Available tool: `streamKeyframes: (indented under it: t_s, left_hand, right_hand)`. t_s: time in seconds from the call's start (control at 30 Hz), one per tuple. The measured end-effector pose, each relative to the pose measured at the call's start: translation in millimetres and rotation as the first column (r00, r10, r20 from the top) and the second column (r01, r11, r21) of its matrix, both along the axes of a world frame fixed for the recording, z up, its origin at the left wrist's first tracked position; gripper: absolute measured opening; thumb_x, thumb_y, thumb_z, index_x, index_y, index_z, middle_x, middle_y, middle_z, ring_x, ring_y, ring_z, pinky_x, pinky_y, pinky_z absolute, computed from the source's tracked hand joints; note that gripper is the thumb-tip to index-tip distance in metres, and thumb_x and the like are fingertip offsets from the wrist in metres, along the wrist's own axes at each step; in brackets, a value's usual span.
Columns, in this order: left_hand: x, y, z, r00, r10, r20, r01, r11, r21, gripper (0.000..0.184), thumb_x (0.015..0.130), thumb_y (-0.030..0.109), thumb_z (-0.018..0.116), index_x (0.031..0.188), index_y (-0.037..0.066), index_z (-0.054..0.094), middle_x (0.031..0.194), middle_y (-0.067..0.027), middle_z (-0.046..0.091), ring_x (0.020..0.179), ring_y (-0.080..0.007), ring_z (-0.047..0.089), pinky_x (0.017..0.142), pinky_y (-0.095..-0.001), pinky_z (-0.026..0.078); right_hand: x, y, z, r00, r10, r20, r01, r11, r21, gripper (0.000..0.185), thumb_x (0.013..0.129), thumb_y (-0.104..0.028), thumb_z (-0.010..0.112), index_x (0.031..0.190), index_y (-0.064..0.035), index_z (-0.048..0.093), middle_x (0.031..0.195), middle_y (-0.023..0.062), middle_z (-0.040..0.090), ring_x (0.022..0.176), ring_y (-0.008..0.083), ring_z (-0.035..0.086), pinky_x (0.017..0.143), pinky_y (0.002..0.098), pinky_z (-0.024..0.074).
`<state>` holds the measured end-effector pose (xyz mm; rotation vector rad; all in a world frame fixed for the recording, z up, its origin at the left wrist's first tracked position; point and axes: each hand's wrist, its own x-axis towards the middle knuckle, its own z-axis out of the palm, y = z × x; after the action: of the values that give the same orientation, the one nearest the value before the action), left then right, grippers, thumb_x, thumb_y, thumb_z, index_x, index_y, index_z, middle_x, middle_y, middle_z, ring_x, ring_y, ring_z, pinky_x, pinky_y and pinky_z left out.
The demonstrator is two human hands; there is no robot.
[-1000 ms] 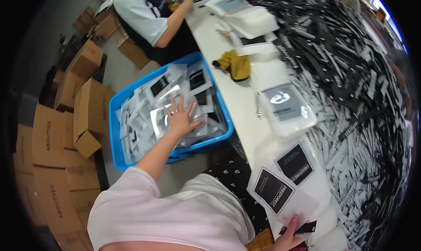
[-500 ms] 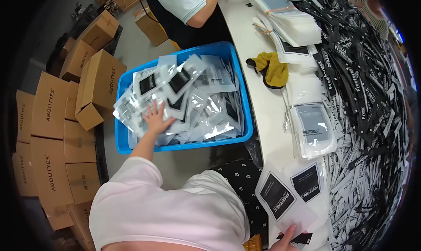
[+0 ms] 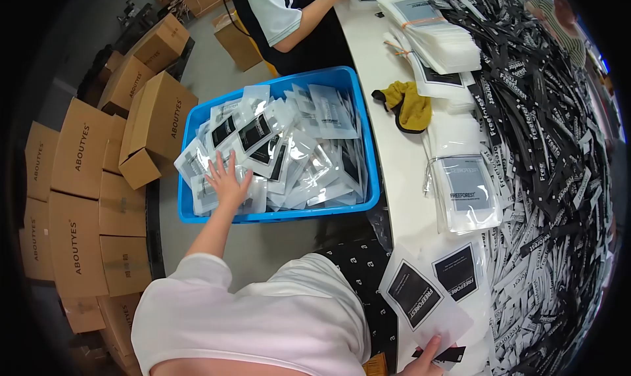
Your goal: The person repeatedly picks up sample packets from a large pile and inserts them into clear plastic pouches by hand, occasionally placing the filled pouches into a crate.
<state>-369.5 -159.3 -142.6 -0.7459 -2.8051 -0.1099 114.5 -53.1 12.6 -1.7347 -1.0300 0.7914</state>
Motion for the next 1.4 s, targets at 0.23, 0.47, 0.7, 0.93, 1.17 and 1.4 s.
streamKeyframes:
  t_s: [0.23, 0.47, 0.7, 0.93, 1.17, 1.4]
  left_hand:
    - [-77, -39, -9, 0.738, 0.529, 0.419, -0.563, 0.825, -0.049, 0.075, 0.077, 0.065, 0.040, 0.139, 0.028, 0.021, 0.146, -0.0136, 0.007, 0.130, -0.0448, 0.007, 0.100, -0.0624, 0.010]
    - [-129, -48, -64, 0.908, 0.167, 0.383, -0.218, 0.971, 0.094, 0.079, 0.078, 0.063, 0.042, 0.139, 0.018, 0.019, 0.139, -0.0172, 0.028, 0.122, -0.0402, 0.032, 0.103, -0.0441, 0.023]
    - [-148, -97, -73, 0.802, 0.375, 0.465, -0.401, 0.915, -0.047, 0.063, 0.086, 0.050, 0.037, 0.136, 0.013, 0.028, 0.139, -0.0162, 0.029, 0.124, -0.0372, 0.031, 0.102, -0.0507, 0.022]
    - [-108, -15, -32, 0.960, -0.232, -0.157, 0.273, 0.902, 0.334, 0.050, 0.080, 0.028, 0.057, 0.125, 0.009, 0.043, 0.133, -0.0156, 0.037, 0.121, -0.0360, 0.034, 0.097, -0.0548, 0.024]
    - [-54, 78, -29, 0.920, -0.299, 0.253, 0.340, 0.931, -0.134, 0.076, 0.075, 0.065, 0.046, 0.137, 0.024, 0.028, 0.144, -0.0083, 0.019, 0.132, -0.0348, 0.012, 0.101, -0.0586, 0.010]
    - [-45, 72, -19, 0.942, -0.332, -0.054, 0.335, 0.938, 0.091, 0.071, 0.078, 0.044, 0.056, 0.132, 0.005, 0.033, 0.141, -0.0200, 0.020, 0.131, -0.0383, 0.014, 0.102, -0.0540, 0.014]
  right_hand:
    - [3, -7, -5, 0.998, 0.044, 0.048, -0.043, 0.999, -0.013, 0.039, 0.073, -0.006, 0.070, 0.107, 0.0078, 0.055, 0.098, 0.0153, 0.061, 0.077, 0.0172, 0.059, 0.065, 0.0284, 0.0488]
    - [-5, -7, -21, 0.990, 0.124, 0.066, -0.126, 0.992, 0.028, 0.033, 0.082, -0.010, 0.059, 0.109, 0.0068, 0.049, 0.087, 0.0104, 0.060, 0.059, 0.0097, 0.052, 0.043, 0.0196, 0.0359]
    - [-25, -4, -10, 0.977, 0.168, 0.134, -0.171, 0.985, 0.017, 0.031, 0.083, -0.009, 0.058, 0.107, 0.0070, 0.050, 0.087, 0.0107, 0.060, 0.057, 0.0096, 0.052, 0.043, 0.0200, 0.0361]
    - [-26, -1, -7, 0.975, 0.166, 0.149, -0.173, 0.984, 0.037, 0.027, 0.083, -0.009, 0.058, 0.104, 0.0060, 0.052, 0.086, 0.0106, 0.061, 0.059, 0.0101, 0.054, 0.043, 0.0201, 0.0376]
    - [-15, -12, -10, 0.932, 0.237, 0.274, -0.257, 0.966, 0.039, 0.027, 0.083, -0.011, 0.059, 0.104, 0.0041, 0.051, 0.082, 0.0075, 0.060, 0.056, 0.0093, 0.054, 0.041, 0.0194, 0.0386]
    - [-4, -23, -10, 0.999, 0.039, -0.028, -0.038, 0.999, 0.036, 0.026, 0.081, -0.006, 0.061, 0.102, 0.0035, 0.051, 0.085, 0.0076, 0.059, 0.061, 0.0087, 0.053, 0.046, 0.0191, 0.0408]
